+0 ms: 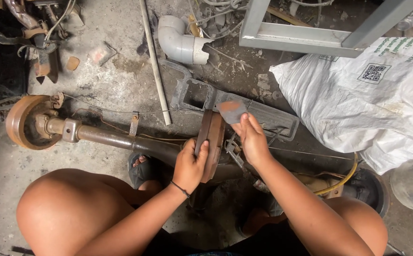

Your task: Sanding and cleaning the inner surface of a brake drum on an axle using sandpaper and a cleaning tool.

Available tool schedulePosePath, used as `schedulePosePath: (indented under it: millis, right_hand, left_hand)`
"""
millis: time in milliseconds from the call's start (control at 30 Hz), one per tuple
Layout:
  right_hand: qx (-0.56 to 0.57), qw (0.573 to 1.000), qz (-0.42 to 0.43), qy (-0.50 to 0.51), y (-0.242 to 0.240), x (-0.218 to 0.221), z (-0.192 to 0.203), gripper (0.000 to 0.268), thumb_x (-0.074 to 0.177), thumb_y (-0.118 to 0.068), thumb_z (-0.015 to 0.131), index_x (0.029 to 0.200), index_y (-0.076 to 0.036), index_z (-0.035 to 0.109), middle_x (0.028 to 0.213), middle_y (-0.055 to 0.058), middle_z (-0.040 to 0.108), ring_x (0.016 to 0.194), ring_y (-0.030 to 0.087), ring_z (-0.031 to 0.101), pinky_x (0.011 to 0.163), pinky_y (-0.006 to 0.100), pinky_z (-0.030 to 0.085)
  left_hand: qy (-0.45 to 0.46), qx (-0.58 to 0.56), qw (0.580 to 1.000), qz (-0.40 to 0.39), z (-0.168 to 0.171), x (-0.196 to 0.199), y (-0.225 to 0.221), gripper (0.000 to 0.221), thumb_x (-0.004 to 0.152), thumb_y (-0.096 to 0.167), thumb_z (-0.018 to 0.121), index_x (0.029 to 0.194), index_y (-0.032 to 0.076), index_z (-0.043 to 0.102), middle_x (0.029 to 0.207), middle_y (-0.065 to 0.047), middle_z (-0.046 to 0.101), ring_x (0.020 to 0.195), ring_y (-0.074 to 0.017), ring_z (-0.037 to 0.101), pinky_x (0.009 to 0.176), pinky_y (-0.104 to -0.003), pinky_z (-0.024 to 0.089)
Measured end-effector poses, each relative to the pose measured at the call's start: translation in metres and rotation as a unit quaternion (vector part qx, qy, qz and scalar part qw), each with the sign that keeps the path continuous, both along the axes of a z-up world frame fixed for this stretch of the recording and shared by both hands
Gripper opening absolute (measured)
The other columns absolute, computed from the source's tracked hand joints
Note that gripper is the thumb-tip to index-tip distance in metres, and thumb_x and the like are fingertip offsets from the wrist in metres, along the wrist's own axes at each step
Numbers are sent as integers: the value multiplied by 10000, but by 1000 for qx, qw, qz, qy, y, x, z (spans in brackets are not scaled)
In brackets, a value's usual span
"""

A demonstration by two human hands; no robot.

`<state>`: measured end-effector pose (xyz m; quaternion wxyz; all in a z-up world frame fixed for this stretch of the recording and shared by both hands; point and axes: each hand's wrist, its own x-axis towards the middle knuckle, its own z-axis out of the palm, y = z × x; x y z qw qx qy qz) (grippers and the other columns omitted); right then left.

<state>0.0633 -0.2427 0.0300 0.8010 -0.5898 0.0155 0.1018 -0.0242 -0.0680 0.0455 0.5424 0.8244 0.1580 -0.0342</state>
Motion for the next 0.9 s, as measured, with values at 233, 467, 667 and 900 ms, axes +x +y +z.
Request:
schedulePosePath:
  millis: [233,467,667,900]
  right_hand:
    - [-296,935,-38,191,-52,23,-35,529,1046,-360,614,1464,-45,535,894,204,725,814,272,771,857,464,597]
    - [-281,930,-67,228,-35,-10,2,804,1005,-409,642,1581,27,292,1517,345,417,1321,515,514,1079,607,432]
    - [-214,952,42,213,-4,-52,25,737,1031,-403,568,1578,17,307,1546,359,338,1406,548,378,1118,615,398]
    - [-273,943,171,89,31,-76,113,1054,927,-529,632,1649,-79,9,1625,387,2,1485,616,51,1151,732,195]
  left_hand:
    - [-5,38,998,-47,0,-5,14,425,1009,428,598,862,29,591,675,-223,635,704,-403,677,582,-428,515]
    - [31,113,986,-118,17,-14,32,461,1024,507,493,955,65,604,759,-221,688,795,-419,712,650,-464,553]
    - [18,261,938,-226,50,-16,44,541,1028,556,432,1032,49,620,832,-215,717,856,-413,731,737,-497,574]
    - [50,241,915,-319,57,-31,31,529,1032,508,444,1169,15,574,990,-243,719,971,-435,712,831,-521,561]
